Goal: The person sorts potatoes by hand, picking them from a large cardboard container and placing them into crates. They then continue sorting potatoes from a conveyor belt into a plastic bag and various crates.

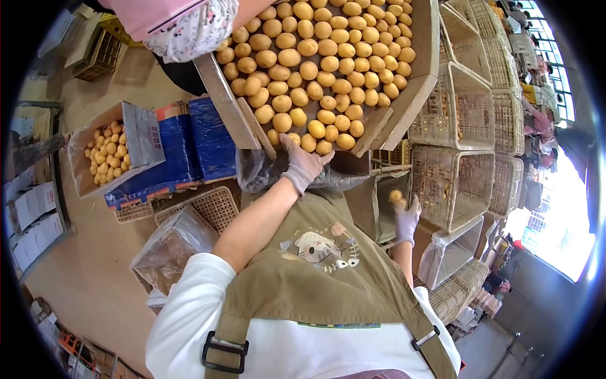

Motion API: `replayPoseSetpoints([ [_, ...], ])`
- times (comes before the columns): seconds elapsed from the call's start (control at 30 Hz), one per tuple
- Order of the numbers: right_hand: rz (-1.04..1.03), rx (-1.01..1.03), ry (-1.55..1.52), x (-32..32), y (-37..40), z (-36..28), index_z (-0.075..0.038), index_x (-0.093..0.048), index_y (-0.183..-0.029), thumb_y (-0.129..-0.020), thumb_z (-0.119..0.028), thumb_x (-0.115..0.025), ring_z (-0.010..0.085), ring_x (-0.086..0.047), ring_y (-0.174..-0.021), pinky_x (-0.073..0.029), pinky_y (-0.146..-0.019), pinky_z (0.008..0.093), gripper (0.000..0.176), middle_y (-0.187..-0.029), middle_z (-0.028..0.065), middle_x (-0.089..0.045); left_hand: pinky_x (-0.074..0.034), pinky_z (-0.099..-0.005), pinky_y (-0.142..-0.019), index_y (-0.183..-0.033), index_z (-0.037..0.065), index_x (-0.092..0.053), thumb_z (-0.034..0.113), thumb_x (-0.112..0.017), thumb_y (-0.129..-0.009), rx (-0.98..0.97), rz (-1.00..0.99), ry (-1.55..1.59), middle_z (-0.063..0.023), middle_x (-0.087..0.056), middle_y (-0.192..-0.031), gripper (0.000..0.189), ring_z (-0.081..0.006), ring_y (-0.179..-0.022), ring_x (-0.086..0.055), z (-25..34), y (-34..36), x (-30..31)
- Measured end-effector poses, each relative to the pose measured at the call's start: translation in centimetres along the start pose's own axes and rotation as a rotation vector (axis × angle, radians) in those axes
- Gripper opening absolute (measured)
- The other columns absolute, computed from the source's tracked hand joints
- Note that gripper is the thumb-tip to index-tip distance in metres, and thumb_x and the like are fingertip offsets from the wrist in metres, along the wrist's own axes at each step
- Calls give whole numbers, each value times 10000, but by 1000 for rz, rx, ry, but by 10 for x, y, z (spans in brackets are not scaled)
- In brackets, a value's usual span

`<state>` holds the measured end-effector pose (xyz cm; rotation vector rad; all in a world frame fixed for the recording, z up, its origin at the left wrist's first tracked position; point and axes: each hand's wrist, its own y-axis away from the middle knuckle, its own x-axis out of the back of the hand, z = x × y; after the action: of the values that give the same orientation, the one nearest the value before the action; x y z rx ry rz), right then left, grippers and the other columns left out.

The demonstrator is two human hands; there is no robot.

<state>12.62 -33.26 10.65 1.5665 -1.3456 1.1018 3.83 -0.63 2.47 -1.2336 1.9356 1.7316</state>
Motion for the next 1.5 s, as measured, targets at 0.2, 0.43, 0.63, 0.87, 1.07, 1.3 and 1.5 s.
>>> replayPoseSetpoints([
  [0.2,109,692,-182,-9,-78,-197,-82,-676,-1233,-848,-52,-678,322,-681,-976,-544,-851,387,386,-1300,159,-612,-188,-662,-1161,-1577,188,-235,928,-351,-775,-14,-67,-81,-49,-251,-1634,1098,-353,-1492,-247,0,3,0],
  [0.43,-406,619,214,-83,-174,-329,-188,-517,-1305,-887,-273,-595,400,-638,-1095,-517,-888,476,433,-1373,187,-542,-222,-691,-1135,-1579,215,-229,868,-314,-848,39,-240,-151,-33,-280,-1625,984,-358,-1490,-263,16,12,17],
  [0.63,-235,548,-179,-85,-152,-289,-135,-495,-1381,-842,-367,-669,349,-587,-1197,-476,-996,420,613,-1310,175,-585,-134,-701,-1129,-1587,272,-191,879,-396,-797,-6,-258,-191,-23,-215,-1654,1018,-361,-1502,-220,15,8,18],
  [0.87,187,467,-211,-12,-33,-92,-52,-660,-1192,-766,-87,-764,325,-576,-1124,-509,-939,437,440,-1187,178,-600,-106,-697,-1144,-1592,307,-167,886,-433,-776,-1,-222,-113,0,-186,-1666,1036,-369,-1513,-177,11,4,19],
  [1.07,74,540,-211,-10,-22,-169,-100,-677,-1206,-830,-46,-637,362,-621,-1098,-524,-908,427,383,-1247,182,-620,-132,-691,-1159,-1589,261,-196,884,-339,-820,-21,-96,-113,-13,-234,-1649,1000,-368,-1503,-221,4,5,13],
  [1.3,-448,702,418,-118,-78,-321,-220,-312,-1551,-940,-332,-547,385,-651,-1069,-512,-877,503,664,-1303,218,-576,-209,-667,-1153,-1587,237,-161,889,-379,-806,-18,-140,-168,-72,-200,-1640,1041,-361,-1486,-254,10,5,18],
  [1.5,-409,573,-7,-121,-81,-275,-179,-532,-1235,-854,-349,-682,342,-667,-958,-517,-833,441,444,-1096,154,-665,-200,-652,-1144,-1584,223,-190,913,-368,-775,15,-130,-186,-89,-237,-1628,1078,-375,-1484,-241,13,6,17],
])
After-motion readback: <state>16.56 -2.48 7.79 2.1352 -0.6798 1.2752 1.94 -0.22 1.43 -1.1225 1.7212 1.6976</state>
